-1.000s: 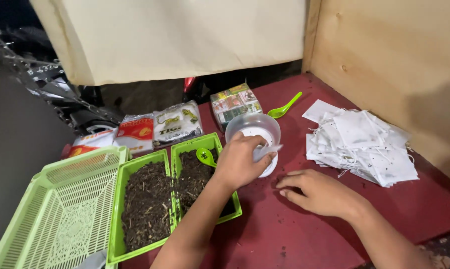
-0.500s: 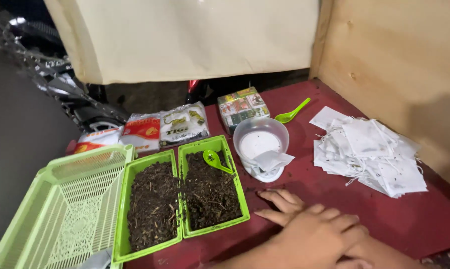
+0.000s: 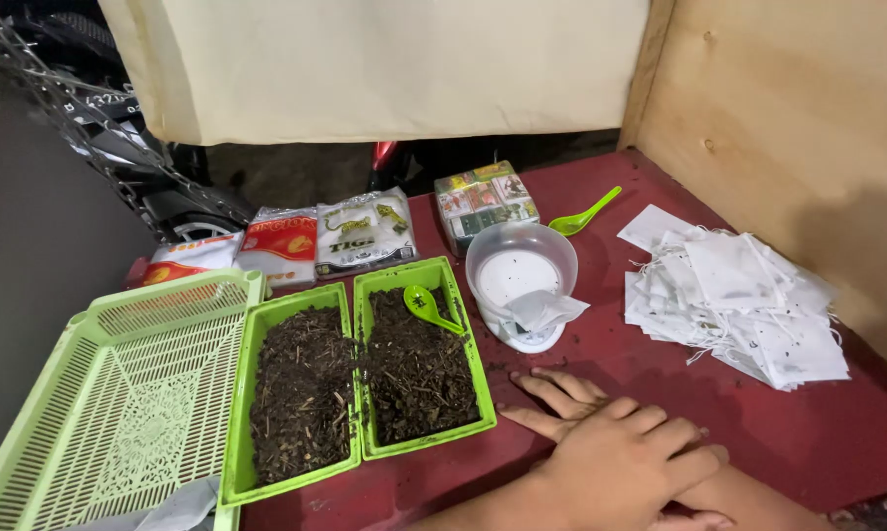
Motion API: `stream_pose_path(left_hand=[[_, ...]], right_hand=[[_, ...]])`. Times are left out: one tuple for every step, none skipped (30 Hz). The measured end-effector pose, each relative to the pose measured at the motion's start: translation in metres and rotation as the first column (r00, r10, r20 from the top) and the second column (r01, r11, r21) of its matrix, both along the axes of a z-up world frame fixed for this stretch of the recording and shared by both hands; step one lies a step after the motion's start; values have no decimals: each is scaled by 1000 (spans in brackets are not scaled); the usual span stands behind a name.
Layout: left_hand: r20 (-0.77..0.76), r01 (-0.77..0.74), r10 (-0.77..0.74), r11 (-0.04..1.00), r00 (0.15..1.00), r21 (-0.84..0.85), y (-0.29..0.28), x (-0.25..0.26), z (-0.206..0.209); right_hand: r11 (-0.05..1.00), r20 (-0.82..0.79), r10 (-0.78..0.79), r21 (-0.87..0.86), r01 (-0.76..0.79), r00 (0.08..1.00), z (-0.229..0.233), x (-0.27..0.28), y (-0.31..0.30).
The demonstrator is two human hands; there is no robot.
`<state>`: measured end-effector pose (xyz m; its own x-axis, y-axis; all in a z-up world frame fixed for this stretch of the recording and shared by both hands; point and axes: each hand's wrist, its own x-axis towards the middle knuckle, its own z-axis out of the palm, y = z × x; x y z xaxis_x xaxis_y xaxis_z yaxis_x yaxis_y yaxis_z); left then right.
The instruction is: Filling and weighing individual tea bags with loose tea leaves
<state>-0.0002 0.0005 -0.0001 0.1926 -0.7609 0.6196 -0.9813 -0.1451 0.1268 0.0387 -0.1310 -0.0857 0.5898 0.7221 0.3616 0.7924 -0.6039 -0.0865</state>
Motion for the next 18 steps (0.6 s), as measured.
stream_pose_path(left_hand=[[-1, 1, -1, 1000, 1000, 0, -1, 0, -1], [-13, -5, 5, 1000, 1000, 17, -1, 0, -2], [-24, -10, 10, 999, 1000, 33, -1, 0, -3], [-22, -12, 13, 999, 1000, 33, -1, 0, 0], [-7, -29, 29, 997, 1000, 66, -1, 0, 2], [9, -44, 43, 994, 999, 98, -1, -1, 4], [10, -44, 44, 994, 999, 98, 0, 3, 11], [26, -93, 92, 995, 995, 43, 1, 7, 18], [39, -141, 142, 990, 989, -13, 1, 12, 25], [32, -147, 148, 989, 989, -9, 4, 20, 34], [114, -294, 289, 955, 950, 26, 7, 29, 43], [198, -432, 414, 900, 889, 60, 13, 35, 50], [190, -434, 415, 898, 890, 76, 14, 35, 49], [147, -513, 493, 801, 857, 308, 16, 41, 54], [122, -544, 574, 655, 809, 524, 19, 47, 60], [128, -569, 599, 640, 790, 517, 18, 54, 48], [169, -613, 602, 684, 780, 396, 18, 61, 36], [204, -641, 608, 717, 768, 274, 19, 66, 23]], right_hand=[[1000, -1, -1, 0, 1, 1000, -1, 0, 0], [1000, 0, -2, 7, 2, 1000, -1, 1, 0], [1000, 1, -2, 15, 2, 1000, -2, 1, 0], [1000, 3, 0, 15, 0, 1000, 2, 0, 1], [1000, -45, -5, 9, 5, 999, 6, -1, 1], [1000, -93, -12, 3, 12, 996, 10, -3, 1], [1000, -92, -11, 3, 12, 996, 16, -5, 2], [999, -155, -47, -18, 44, 987, 22, -7, 2], [996, -216, -82, -41, 75, 973, 28, -8, 2], [997, -224, -76, -39, 69, 972, 35, -9, 2], [991, -323, -129, -71, 112, 938, 42, -9, 2], [983, -424, -181, -101, 152, 888, 47, -13, 6], [985, -439, -173, -93, 147, 882, 44, -20, 7], [976, -512, -214, -132, 170, 832, 47, -17, 8], [966, -579, -255, -175, 188, 774, 52, -15, 10], [971, -571, -233, -176, 160, 787, 47, -11, 8], [978, -539, -202, -158, 137, 818, 42, -7, 7], [984, -515, -169, -141, 111, 840, 36, -6, 6]])
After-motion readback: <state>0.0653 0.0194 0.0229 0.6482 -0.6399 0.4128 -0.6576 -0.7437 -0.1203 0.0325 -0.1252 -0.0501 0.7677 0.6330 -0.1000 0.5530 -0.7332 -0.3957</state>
